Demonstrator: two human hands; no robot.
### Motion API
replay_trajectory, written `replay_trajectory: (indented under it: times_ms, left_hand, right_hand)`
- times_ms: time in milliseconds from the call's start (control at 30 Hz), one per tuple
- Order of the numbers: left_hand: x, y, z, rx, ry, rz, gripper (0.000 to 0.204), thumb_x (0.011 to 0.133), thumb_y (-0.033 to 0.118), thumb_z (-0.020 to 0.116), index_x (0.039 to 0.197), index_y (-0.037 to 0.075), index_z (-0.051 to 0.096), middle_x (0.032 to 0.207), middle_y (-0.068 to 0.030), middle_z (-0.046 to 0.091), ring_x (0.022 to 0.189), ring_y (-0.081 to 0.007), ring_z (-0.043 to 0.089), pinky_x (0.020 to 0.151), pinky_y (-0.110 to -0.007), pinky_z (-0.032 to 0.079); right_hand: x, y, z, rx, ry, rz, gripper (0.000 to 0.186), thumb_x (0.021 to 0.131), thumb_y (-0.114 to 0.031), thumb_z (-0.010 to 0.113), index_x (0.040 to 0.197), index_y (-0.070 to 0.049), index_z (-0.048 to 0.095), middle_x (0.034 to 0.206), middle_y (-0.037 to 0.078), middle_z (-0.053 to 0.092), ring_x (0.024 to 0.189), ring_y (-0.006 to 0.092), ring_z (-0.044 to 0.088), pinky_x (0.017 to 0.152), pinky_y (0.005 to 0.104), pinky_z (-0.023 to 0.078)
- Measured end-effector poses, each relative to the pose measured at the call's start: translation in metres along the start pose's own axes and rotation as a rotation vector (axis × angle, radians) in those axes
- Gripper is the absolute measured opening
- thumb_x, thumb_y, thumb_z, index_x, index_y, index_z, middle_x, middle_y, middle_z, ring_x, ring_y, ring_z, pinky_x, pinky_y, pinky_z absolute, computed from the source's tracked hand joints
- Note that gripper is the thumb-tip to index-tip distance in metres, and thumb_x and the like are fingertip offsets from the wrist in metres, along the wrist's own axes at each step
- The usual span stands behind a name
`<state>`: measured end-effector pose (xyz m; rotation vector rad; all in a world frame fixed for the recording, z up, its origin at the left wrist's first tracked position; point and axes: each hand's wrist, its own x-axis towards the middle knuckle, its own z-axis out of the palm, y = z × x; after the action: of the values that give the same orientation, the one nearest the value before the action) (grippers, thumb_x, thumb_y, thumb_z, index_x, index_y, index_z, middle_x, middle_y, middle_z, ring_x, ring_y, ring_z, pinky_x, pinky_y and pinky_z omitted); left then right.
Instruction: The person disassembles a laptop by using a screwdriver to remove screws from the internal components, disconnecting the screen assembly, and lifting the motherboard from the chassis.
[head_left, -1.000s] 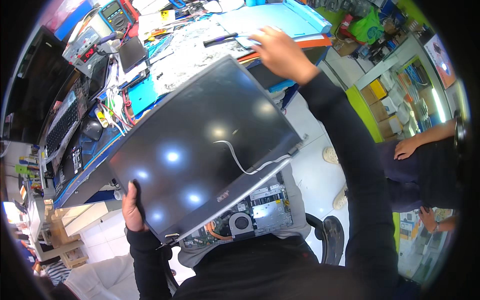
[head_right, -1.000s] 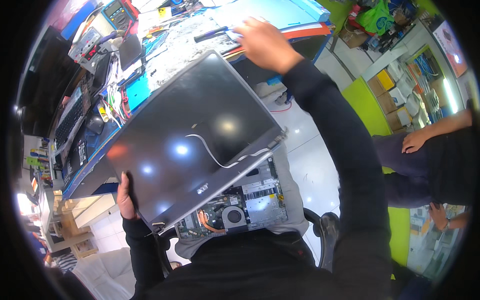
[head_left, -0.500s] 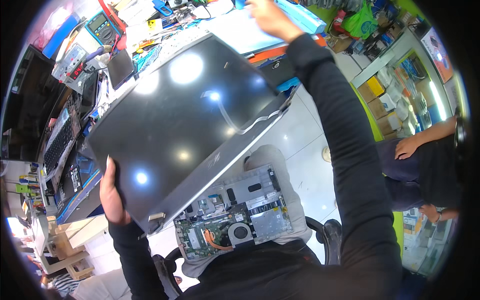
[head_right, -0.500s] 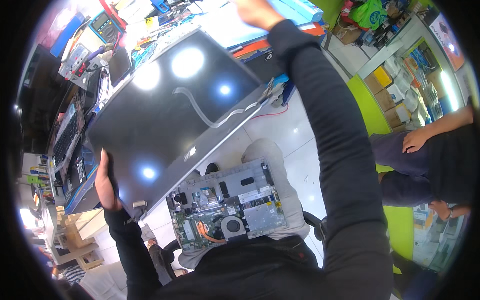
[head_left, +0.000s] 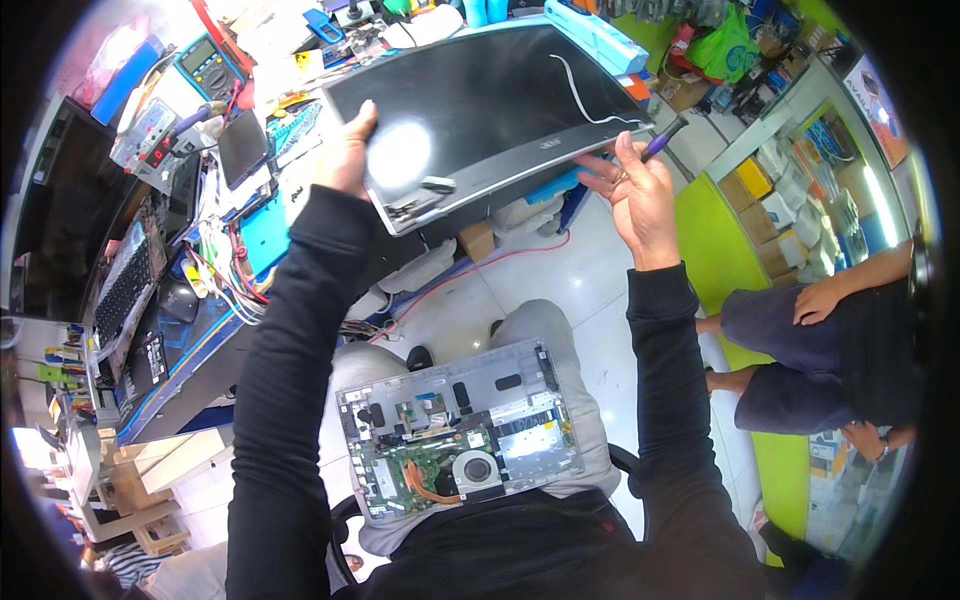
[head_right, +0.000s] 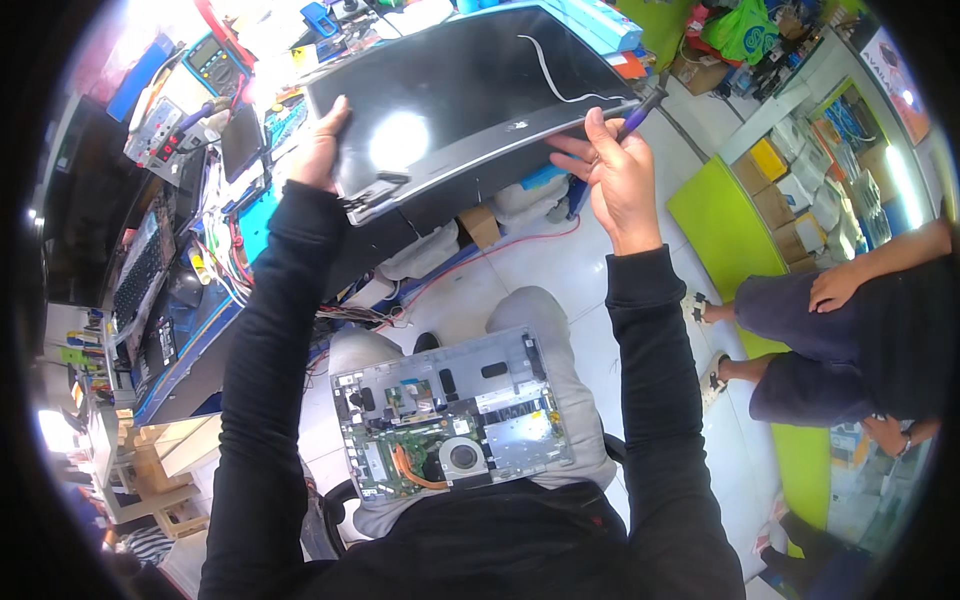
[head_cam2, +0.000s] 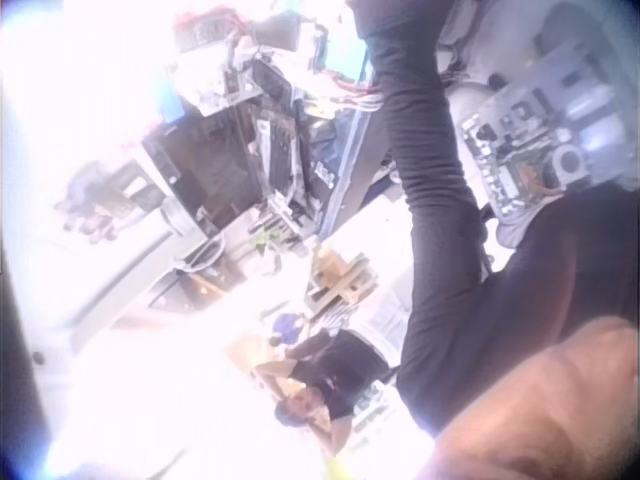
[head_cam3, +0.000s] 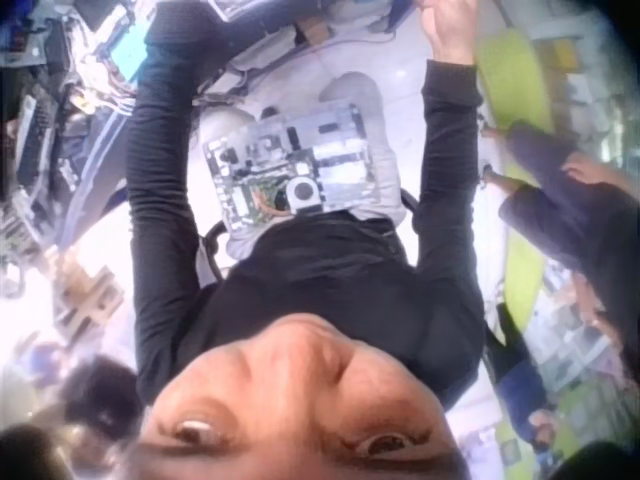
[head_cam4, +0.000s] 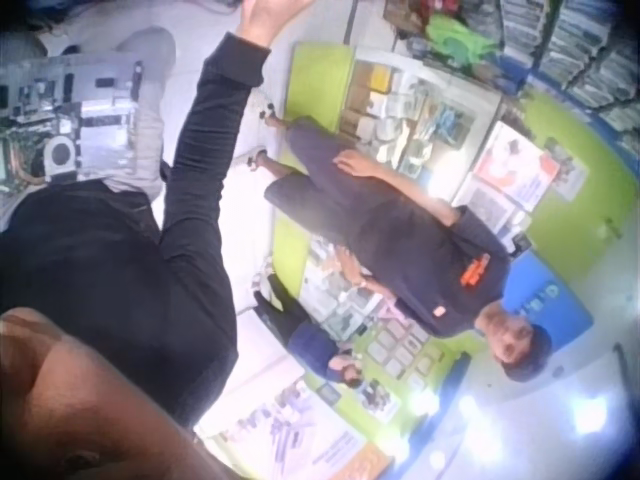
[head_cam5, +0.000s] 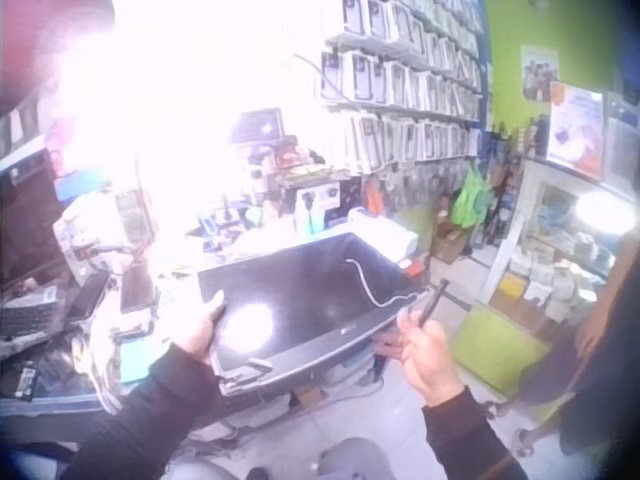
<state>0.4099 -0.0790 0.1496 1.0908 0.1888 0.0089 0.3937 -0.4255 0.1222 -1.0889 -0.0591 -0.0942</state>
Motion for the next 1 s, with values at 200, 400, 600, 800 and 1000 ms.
replay_trajectory:
  times_ms: [200,400,600,800,1000]
  left_hand:
    - [0.017,-0.020,0.046,-0.108,0.044,-0.052,0.036,0.113,0.032,0.051,0.127,0.002,0.064,0.115,-0.0160,0.074,0.100,-0.0285,0.074,0.093,-0.047,0.062]
    - [0.048,-0.011,0.031,-0.202,0.057,-0.073,0.039,0.113,0.040,0.049,0.126,0.004,0.059,0.117,-0.0155,0.073,0.101,-0.0297,0.074,0.095,-0.051,0.062]
    - [0.066,0.005,0.029,-0.176,0.068,-0.068,0.045,0.114,0.047,0.045,0.123,0.005,0.059,0.121,-0.0125,0.072,0.105,-0.0283,0.073,0.095,-0.048,0.062]
    - [0.069,0.004,0.040,-0.107,0.200,-0.146,0.037,0.115,0.034,0.046,0.138,0.005,0.051,0.132,-0.0133,0.064,0.117,-0.0298,0.065,0.105,-0.056,0.053]
    - [0.129,0.013,-0.002,-0.013,-0.040,-0.183,0.030,0.107,0.039,0.058,0.117,0.012,0.051,0.110,-0.0096,0.061,0.097,-0.0274,0.065,0.088,-0.055,0.059]
  right_hand:
    - [0.052,0.003,-0.007,0.086,0.056,-0.102,0.028,0.098,-0.007,0.074,0.088,-0.014,0.049,0.092,0.010,0.071,0.081,0.0290,0.079,0.074,0.0475,0.068]
    - [0.077,0.007,0.011,0.098,0.062,-0.115,0.025,0.097,0.001,0.070,0.091,-0.011,0.049,0.095,0.013,0.071,0.084,0.0301,0.078,0.078,0.0474,0.069]
    - [0.099,0.023,0.016,0.082,0.111,-0.062,0.024,0.094,0.005,0.068,0.096,-0.008,0.048,0.095,0.013,0.068,0.085,0.0308,0.078,0.078,0.0477,0.069]
    - [0.114,0.020,0.012,-0.002,0.131,-0.128,0.023,0.094,0.007,0.065,0.100,-0.005,0.046,0.097,0.014,0.066,0.087,0.0334,0.077,0.082,0.0504,0.069]
    - [0.133,0.029,0.019,0.083,0.082,-0.124,0.027,0.094,0.008,0.066,0.101,-0.005,0.043,0.098,0.015,0.064,0.089,0.0378,0.077,0.086,0.0569,0.067]
